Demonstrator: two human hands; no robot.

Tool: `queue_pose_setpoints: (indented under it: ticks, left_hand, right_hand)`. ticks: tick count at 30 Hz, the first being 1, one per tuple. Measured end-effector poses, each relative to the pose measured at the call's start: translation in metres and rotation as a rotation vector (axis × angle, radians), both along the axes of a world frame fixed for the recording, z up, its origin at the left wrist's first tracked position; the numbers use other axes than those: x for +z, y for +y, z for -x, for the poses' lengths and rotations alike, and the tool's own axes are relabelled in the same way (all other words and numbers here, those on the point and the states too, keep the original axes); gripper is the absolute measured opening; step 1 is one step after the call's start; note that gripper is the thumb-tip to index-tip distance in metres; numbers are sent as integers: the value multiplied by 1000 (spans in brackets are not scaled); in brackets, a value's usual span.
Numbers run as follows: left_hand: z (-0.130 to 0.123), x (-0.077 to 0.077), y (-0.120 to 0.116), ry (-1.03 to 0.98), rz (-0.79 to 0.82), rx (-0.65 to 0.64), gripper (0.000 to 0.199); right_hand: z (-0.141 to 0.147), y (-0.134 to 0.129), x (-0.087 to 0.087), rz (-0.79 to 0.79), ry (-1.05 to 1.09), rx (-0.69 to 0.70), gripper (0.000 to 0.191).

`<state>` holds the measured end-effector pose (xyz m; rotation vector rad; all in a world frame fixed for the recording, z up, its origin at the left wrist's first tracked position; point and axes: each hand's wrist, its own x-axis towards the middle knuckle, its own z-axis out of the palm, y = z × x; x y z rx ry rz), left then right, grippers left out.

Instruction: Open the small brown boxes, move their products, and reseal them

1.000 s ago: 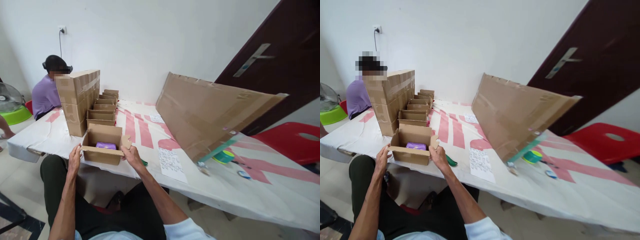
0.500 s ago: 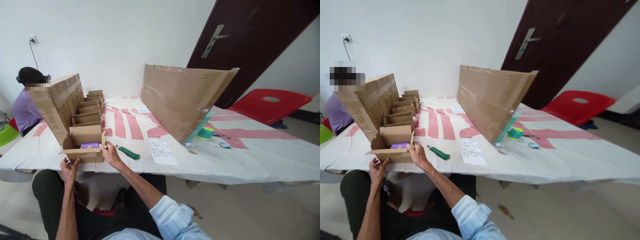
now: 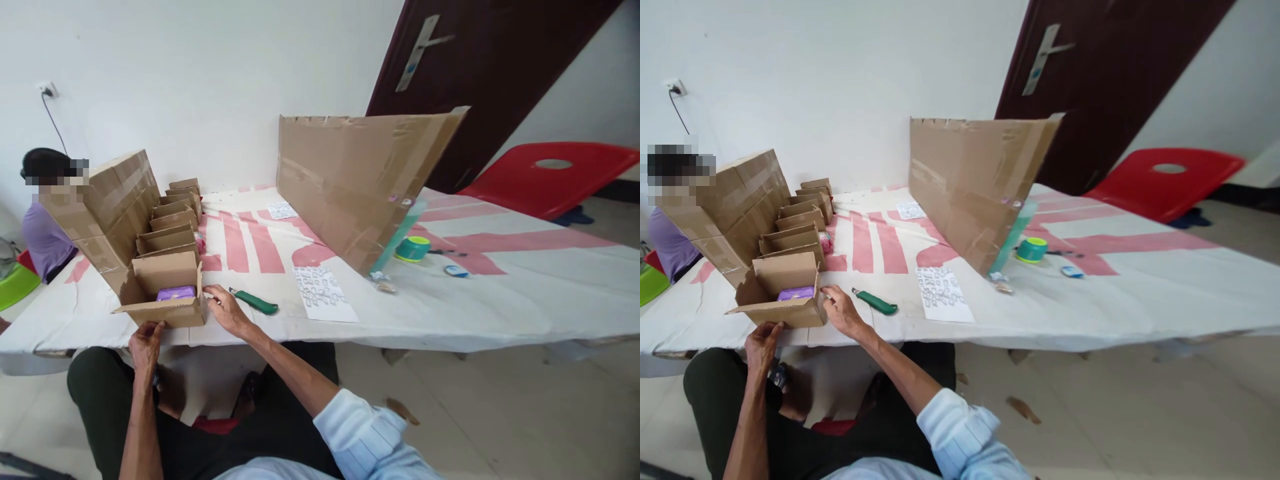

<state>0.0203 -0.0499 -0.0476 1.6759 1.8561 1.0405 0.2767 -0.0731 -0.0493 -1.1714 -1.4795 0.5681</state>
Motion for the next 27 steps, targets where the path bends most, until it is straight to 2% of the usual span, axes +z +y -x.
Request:
queue_pose_setpoints:
  ticks: [4,9,15,19,23,27]
  left_hand:
    - [-3,-1,-1,6,16,9,39]
    - [-6,-4,-1,14,15,-13,41]
    - [-14,-7,-3,-2,19,-76,36]
    - [-18,-8,-3,27,56,-71,36]
    - [-19,-11,-2,4,46,-91,39]
    - [-21,-13,-1,-33,52,-97,40]
  right_hand:
    - [-20,22,2,24,-74,-68,37]
    - [-39,72,16,33,-128,-83,35]
    - [-52,128,40,41,-209,-89,56]
    - [-55,155,59,62,-420,-44,65]
    - [-58,174,74,146,-707,-10,56]
    - [-57,178,76,231,-805,-25,39]
